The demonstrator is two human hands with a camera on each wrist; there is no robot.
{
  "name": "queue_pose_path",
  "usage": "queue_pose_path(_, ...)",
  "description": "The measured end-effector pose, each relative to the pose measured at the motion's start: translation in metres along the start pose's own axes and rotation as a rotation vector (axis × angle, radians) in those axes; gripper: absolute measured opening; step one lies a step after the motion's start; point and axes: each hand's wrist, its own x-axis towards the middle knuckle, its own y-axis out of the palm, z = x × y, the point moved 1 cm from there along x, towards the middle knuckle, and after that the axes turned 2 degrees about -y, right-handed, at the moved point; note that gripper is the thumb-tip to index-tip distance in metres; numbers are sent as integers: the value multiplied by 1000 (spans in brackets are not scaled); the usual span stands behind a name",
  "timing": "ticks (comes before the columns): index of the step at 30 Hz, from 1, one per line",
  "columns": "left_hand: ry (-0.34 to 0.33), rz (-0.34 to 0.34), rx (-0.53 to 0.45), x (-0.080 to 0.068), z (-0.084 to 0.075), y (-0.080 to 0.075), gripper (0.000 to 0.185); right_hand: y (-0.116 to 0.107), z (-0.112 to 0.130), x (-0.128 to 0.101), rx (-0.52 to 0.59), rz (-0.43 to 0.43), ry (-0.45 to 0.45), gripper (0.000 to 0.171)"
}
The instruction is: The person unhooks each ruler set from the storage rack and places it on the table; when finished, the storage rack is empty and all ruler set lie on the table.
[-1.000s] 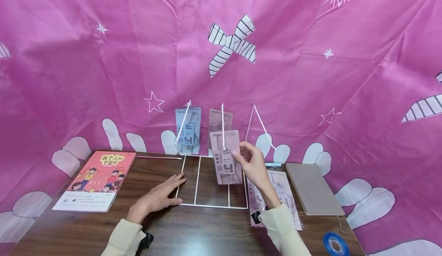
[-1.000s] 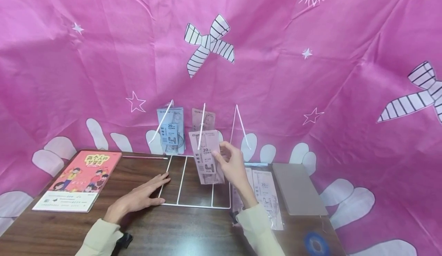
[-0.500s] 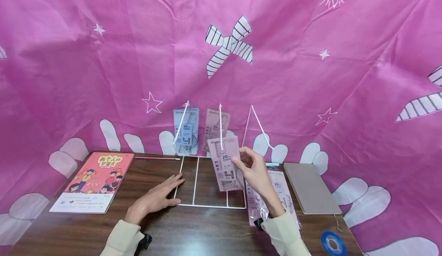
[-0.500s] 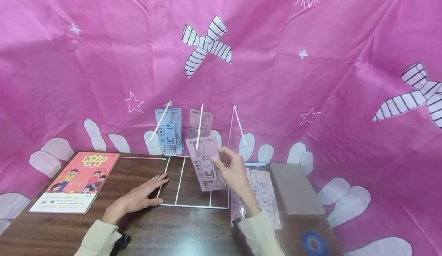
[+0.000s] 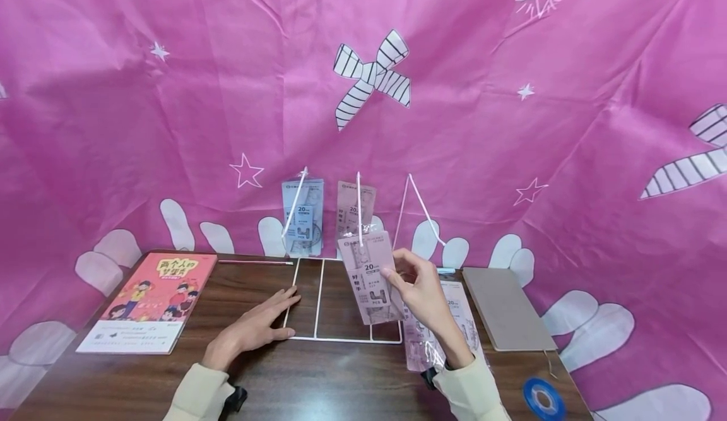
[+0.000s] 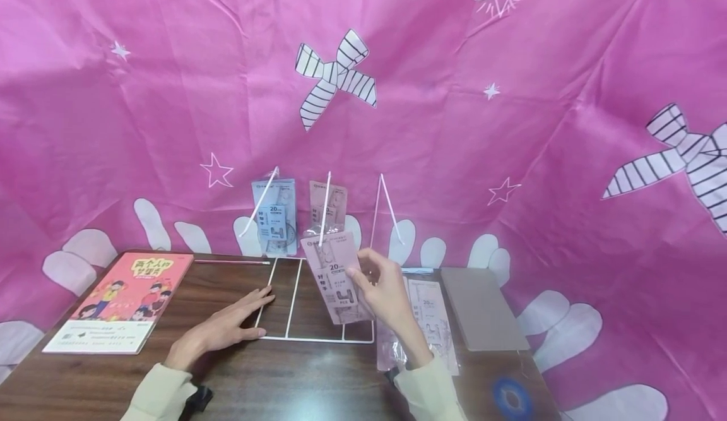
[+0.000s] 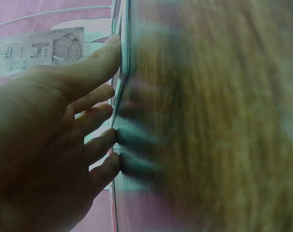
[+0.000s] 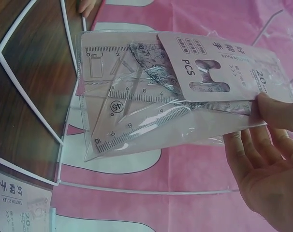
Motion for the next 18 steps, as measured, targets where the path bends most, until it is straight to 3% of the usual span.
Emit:
queue_pose_path(11, 3, 1, -4, -1, -2, 0, 71, -3, 10, -9, -17, 6, -55, 11)
queue_pose_path(18, 9, -5, 0, -1, -2, 1, 71, -6, 15, -14, -21, 16, -46, 12)
